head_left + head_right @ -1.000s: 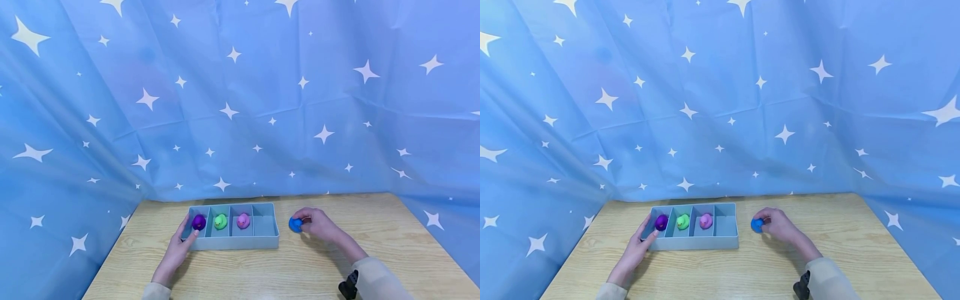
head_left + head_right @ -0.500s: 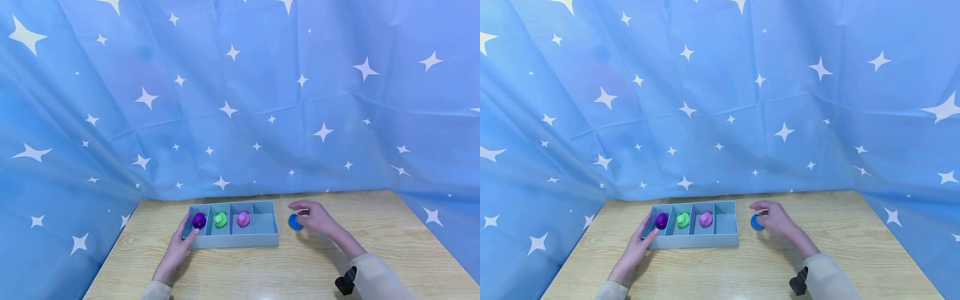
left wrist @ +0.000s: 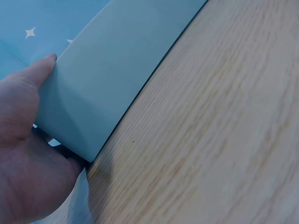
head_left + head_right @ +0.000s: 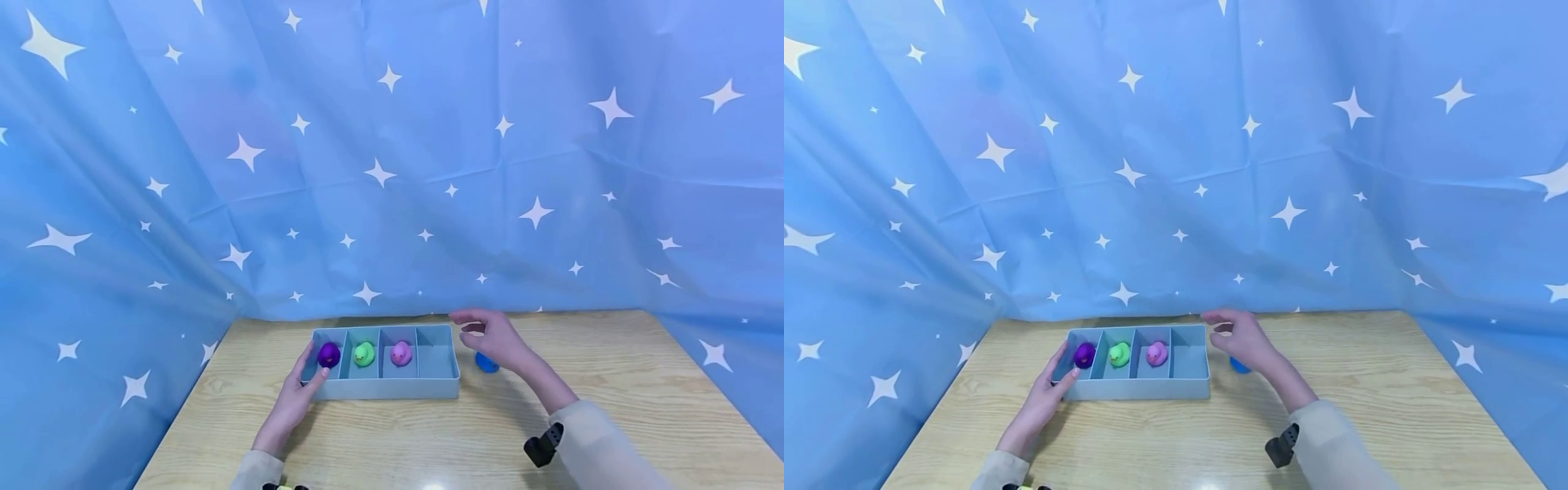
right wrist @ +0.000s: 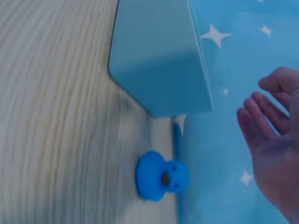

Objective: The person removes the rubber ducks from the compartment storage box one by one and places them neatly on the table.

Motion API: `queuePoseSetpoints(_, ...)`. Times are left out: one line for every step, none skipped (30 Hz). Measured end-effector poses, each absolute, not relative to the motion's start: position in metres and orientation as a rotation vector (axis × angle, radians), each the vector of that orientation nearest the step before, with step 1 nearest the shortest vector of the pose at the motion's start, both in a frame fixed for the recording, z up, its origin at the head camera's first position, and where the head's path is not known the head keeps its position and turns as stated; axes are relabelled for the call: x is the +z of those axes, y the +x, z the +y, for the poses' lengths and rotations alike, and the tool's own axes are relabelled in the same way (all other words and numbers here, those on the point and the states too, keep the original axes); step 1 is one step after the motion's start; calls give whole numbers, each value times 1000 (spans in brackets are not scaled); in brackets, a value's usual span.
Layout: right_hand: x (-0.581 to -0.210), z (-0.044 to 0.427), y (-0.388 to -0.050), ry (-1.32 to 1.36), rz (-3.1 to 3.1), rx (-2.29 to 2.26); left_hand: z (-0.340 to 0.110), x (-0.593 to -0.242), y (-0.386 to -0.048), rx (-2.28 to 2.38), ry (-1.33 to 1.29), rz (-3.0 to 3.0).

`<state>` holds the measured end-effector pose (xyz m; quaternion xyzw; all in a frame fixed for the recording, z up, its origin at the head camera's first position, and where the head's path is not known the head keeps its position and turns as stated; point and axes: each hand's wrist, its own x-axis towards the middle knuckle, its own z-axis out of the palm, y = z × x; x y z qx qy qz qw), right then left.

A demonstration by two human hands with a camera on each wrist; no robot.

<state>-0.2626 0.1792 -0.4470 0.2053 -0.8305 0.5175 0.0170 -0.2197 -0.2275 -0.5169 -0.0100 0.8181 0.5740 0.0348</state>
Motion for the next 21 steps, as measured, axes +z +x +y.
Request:
queuePoseSetpoints(-446, 176, -263, 658, -2583, 1615, -228, -517, -219, 1766, -24, 2520)
queuePoseSetpoints(-445, 172, -264, 679, -2583, 1620, -228, -516, -219, 1769, -22, 2522)
queuePoseSetpoints(-445, 168, -265, 696, -2587, 1623, -229, -515, -219, 1770, -18, 2526)
queuePoseSetpoints(-444, 164, -265, 711, -2591, 1621, -229, -515, -218, 1774, -17, 2528)
queuePoseSetpoints(-444, 160, -266, 728, -2592, 1618, -229, -515, -218, 1773, -13, 2531)
queuePoseSetpoints(-444, 156, -266, 744, -2593, 1617, -230, -515, -218, 1770, -10, 2534)
queuePoseSetpoints(-444, 152, -266, 762, -2592, 1618, -230, -515, -218, 1768, -9, 2535)
queuePoseSetpoints(-444, 148, -267, 771, -2595, 1617, -230, -515, -218, 1770, -9, 2532)
queuePoseSetpoints(-444, 144, -267, 786, -2601, 1612, -230, -516, -218, 1773, -12, 2528)
queuePoseSetpoints(-444, 140, -267, 794, -2608, 1608, -230, -517, -219, 1776, -14, 2524)
queuePoseSetpoints(-444, 136, -267, 803, -2611, 1609, -231, -517, -219, 1775, -15, 2521)
queuePoseSetpoints(-445, 133, -268, 810, -2621, 1606, -231, -518, -219, 1770, -21, 2519)
queuePoseSetpoints(-445, 129, -268, 815, -2634, 1600, -231, -518, -219, 1771, -28, 2516)
queuePoseSetpoints(-446, 126, -269, 816, -2644, 1591, -231, -519, -220, 1773, -33, 2516)
queuePoseSetpoints(-447, 122, -269, 820, -2653, 1584, -231, -519, -220, 1774, -34, 2516)
queuePoseSetpoints(-448, 119, -270, 818, -2660, 1580, -230, -519, -221, 1776, -33, 2518)
queuePoseSetpoints(-449, 116, -271, 819, -2668, 1575, -230, -519, -221, 1777, -28, 2521)
queuePoseSetpoints(-450, 113, -272, 816, -2682, 1566, -229, -519, -221, 1778, -25, 2522)
queuePoseSetpoints(-451, 110, -273, 812, -2693, 1560, -229, -519, -221, 1784, -19, 2522)
queuePoseSetpoints(-451, 107, -274, 821, -2702, 1549, -228, -518, -221, 1788, -13, 2521)
queuePoseSetpoints(-451, 104, -275, 827, -2714, 1542, -228, -518, -221, 1791, -12, 2518)
